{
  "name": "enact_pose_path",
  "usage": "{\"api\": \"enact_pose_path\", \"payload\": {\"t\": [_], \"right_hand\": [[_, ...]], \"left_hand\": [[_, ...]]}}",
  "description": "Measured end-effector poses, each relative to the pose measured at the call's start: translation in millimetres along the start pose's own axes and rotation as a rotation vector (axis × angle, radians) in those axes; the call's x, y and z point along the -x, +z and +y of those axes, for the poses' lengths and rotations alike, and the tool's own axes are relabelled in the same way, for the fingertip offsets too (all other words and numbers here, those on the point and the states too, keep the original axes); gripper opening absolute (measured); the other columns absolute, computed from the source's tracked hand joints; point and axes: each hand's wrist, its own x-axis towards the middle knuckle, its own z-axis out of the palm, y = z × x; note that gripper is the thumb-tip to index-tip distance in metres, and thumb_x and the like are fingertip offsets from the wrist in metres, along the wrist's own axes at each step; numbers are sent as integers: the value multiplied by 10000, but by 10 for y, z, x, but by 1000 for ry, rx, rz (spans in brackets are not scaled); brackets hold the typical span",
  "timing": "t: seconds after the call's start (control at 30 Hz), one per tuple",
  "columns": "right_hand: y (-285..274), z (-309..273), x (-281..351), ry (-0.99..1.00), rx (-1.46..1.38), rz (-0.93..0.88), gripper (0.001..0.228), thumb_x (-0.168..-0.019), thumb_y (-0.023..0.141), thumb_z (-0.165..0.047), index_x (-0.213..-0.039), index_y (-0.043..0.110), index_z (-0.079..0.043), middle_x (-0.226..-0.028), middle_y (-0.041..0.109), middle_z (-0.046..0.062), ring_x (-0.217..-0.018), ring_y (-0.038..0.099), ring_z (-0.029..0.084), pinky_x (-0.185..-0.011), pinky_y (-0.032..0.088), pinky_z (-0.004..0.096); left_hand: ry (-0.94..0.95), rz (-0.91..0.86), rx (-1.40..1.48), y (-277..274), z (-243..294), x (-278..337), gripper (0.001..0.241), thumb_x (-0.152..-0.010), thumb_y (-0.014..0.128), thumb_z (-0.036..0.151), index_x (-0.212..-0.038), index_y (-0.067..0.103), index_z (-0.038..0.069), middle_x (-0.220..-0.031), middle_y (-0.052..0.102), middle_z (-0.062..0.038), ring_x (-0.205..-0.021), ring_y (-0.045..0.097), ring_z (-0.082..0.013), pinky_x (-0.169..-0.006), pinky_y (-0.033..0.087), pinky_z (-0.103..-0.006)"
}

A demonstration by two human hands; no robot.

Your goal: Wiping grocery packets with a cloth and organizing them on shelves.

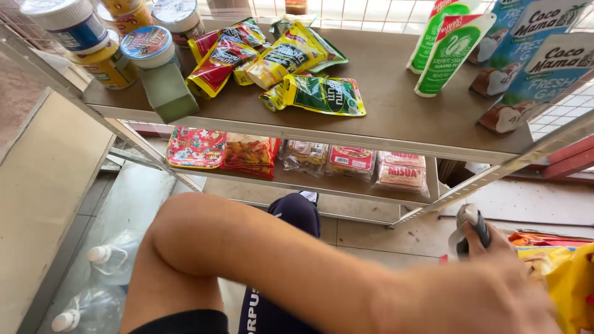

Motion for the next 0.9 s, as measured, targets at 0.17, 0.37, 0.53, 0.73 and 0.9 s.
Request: {"api": "enact_pose_path", "payload": {"t": [0.17,0.37,0.53,0.73,0.9], "right_hand": [[89,132,21,44,-11,2,458,-1009,596,-454,-1270,733,-104,-955,773,201,-843,724,407,-754,545,472],[91,83,-22,91,60,-60,503,-1017,531,-532,-1282,729,-153,-899,801,201,-771,757,386,-688,566,452],[55,-7,2,79,42,-39,475,-990,565,-517,-1249,745,-162,-882,798,161,-772,742,365,-695,552,435],[49,-38,-23,81,28,-41,449,-987,575,-512,-1201,750,-159,-846,804,132,-729,745,338,-681,549,419],[55,-54,-11,70,22,-60,443,-997,567,-509,-1147,759,-139,-827,806,127,-698,755,307,-652,554,402]], "left_hand": [[-96,-117,-753,-782,-1324,58,155,-719,697,144,-809,627,250,-836,682,55,-843,630,-208,-694,436,-419],[-736,-666,-1166,-1677,-2406,605,536,-742,719,168,-1245,581,43,-1150,643,-151,-990,575,-297,-856,436,-478],[-750,-664,-1008,-1999,-2508,857,584,-806,765,463,-1224,616,83,-1178,652,-127,-1057,624,-323,-921,438,-523],[-450,-482,-1181,-2020,-2518,927,140,-881,649,151,-1016,640,115,-970,721,-72,-828,690,-263,-813,501,-448],[-322,-297,-1245,-2112,-2645,849,240,-913,663,179,-1136,748,162,-1099,751,-14,-936,657,-227,-880,457,-442]]}}
